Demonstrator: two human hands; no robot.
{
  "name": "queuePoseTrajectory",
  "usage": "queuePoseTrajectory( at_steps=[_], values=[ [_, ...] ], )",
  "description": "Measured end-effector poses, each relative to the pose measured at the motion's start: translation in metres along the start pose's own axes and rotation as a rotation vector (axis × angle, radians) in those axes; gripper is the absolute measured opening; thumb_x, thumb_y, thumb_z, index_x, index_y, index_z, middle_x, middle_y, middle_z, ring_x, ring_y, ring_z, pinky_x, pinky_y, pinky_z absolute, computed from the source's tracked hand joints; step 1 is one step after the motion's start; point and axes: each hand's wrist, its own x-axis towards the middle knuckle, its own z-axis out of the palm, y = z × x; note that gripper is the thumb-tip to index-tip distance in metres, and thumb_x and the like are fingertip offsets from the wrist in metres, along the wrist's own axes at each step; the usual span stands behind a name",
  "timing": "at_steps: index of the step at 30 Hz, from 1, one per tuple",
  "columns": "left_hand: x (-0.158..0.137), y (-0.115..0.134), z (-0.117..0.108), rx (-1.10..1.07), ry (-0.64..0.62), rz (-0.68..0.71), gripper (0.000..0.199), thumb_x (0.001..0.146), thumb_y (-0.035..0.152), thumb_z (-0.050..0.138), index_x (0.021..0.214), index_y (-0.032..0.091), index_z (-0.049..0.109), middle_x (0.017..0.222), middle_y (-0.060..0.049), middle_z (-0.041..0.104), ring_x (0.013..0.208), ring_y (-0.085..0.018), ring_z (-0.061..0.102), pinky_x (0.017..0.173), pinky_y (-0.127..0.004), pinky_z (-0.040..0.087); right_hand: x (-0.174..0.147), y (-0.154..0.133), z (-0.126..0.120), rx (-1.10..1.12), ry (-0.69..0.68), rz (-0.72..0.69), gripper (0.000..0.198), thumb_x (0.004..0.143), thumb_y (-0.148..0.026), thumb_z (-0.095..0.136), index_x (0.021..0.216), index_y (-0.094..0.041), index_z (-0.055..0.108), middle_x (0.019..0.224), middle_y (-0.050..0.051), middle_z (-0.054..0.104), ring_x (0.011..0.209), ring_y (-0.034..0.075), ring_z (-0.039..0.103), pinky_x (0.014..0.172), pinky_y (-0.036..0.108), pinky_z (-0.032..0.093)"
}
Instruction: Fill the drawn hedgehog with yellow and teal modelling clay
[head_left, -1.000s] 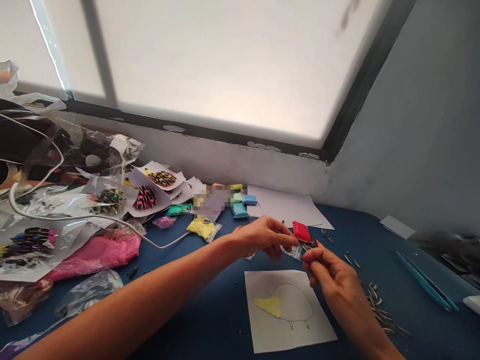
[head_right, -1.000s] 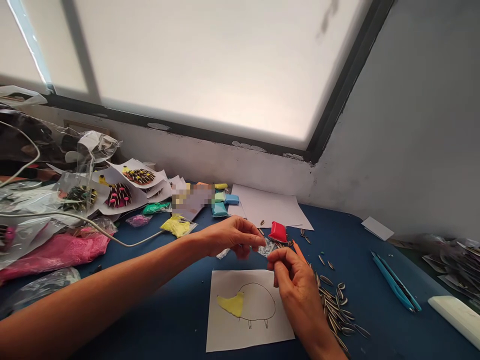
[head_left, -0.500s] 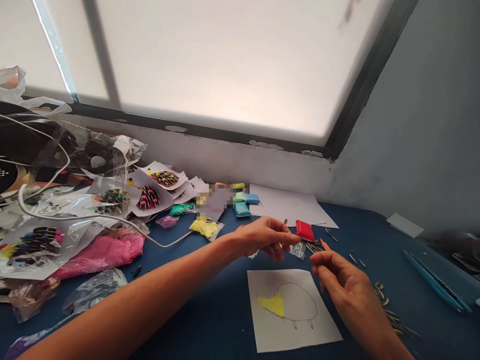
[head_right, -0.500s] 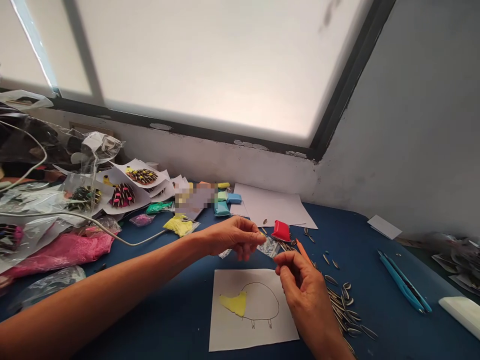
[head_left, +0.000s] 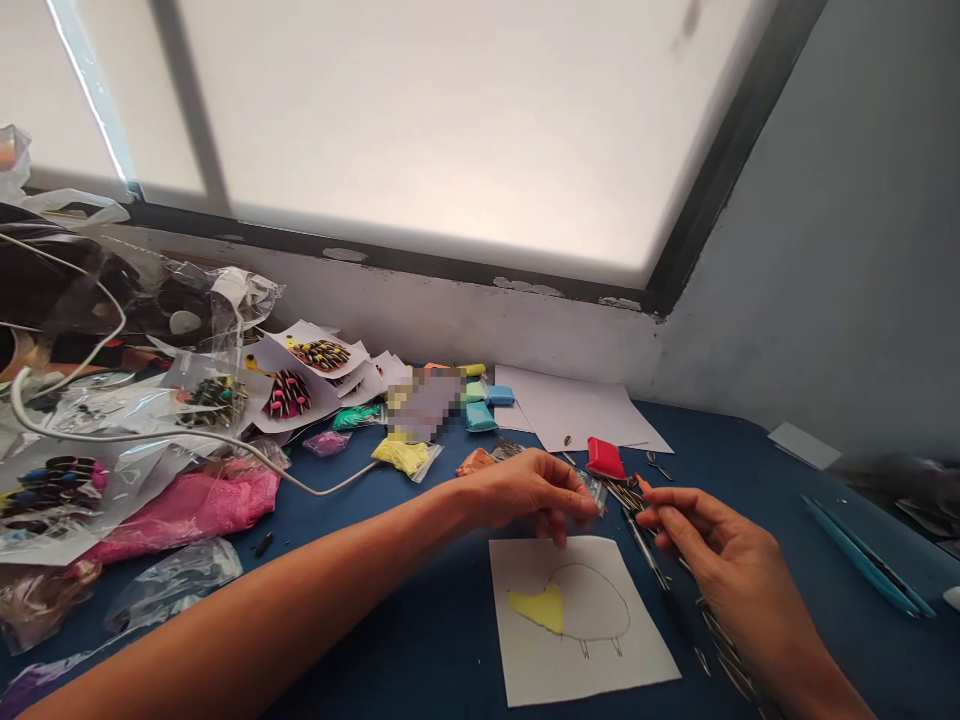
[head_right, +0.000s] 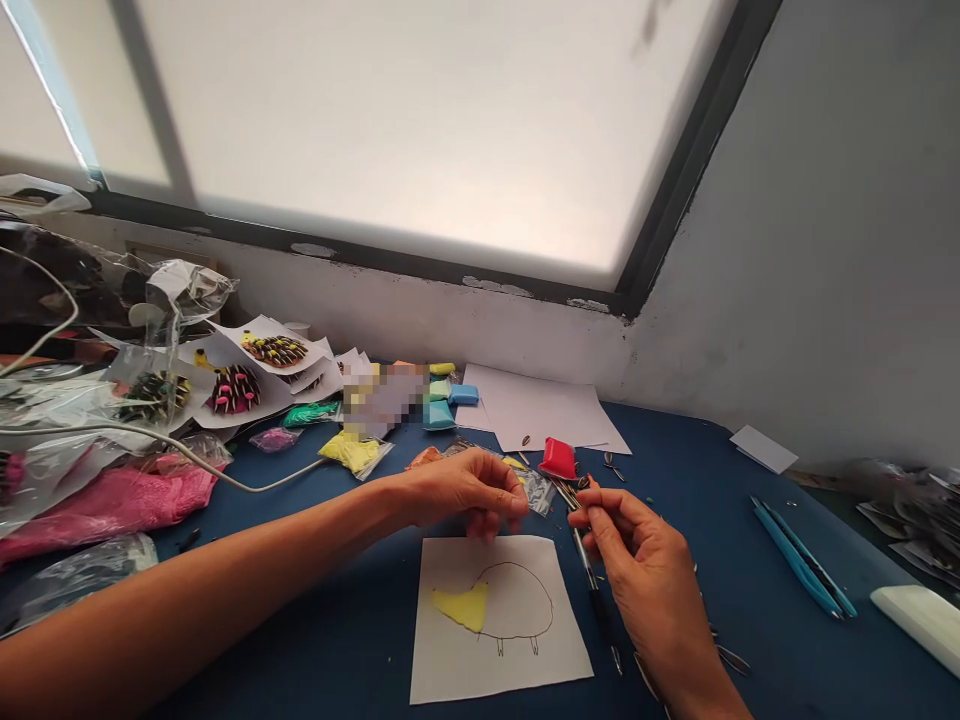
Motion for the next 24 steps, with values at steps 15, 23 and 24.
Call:
queuePoseTrajectory(
  at_steps=[15, 23, 24],
  values=[
    [0.0016, -0.0036, -0.002, -0.179, 0.013, 0.017, 0.036, 0.072, 0.039, 0.079, 0.095, 0.014, 0.067, 0.09, -0.005, 0.072, 0.061, -0.009, 0.065, 0.056, -0.023, 0.044, -0.0029, 0.0081, 0.0015, -0.087, 0.027, 0.003, 0.025, 0.068, -0.047, 0.062, 0.073, -0.024, 0.068, 0.042, -0.004, 0.046, 0.038, 0.01, 0.039, 0.033, 0.022, 0.031],
    [0.005, -0.0042, -0.0014, -0.161, 0.057, 0.022, 0.031, 0.068, 0.036, 0.083, 0.084, 0.014, 0.068, 0.072, 0.002, 0.066, 0.052, -0.005, 0.058, 0.054, -0.021, 0.043, 0.0011, 0.0037, 0.0027, -0.004, 0.041, 0.02, 0.043, 0.056, -0.056, 0.071, 0.08, -0.021, 0.074, 0.074, 0.006, 0.074, 0.071, 0.023, 0.07, 0.066, 0.033, 0.058],
    [0.0057, -0.0055, -0.0023, -0.155, 0.051, 0.032, 0.031, 0.068, 0.036, 0.083, 0.086, 0.014, 0.07, 0.073, 0.002, 0.067, 0.053, -0.005, 0.059, 0.054, -0.021, 0.044, 0.0013, 0.004, 0.0029, 0.001, 0.034, 0.023, 0.044, 0.055, -0.057, 0.072, 0.081, -0.021, 0.074, 0.075, 0.006, 0.075, 0.072, 0.023, 0.071, 0.068, 0.034, 0.058]
  ],
)
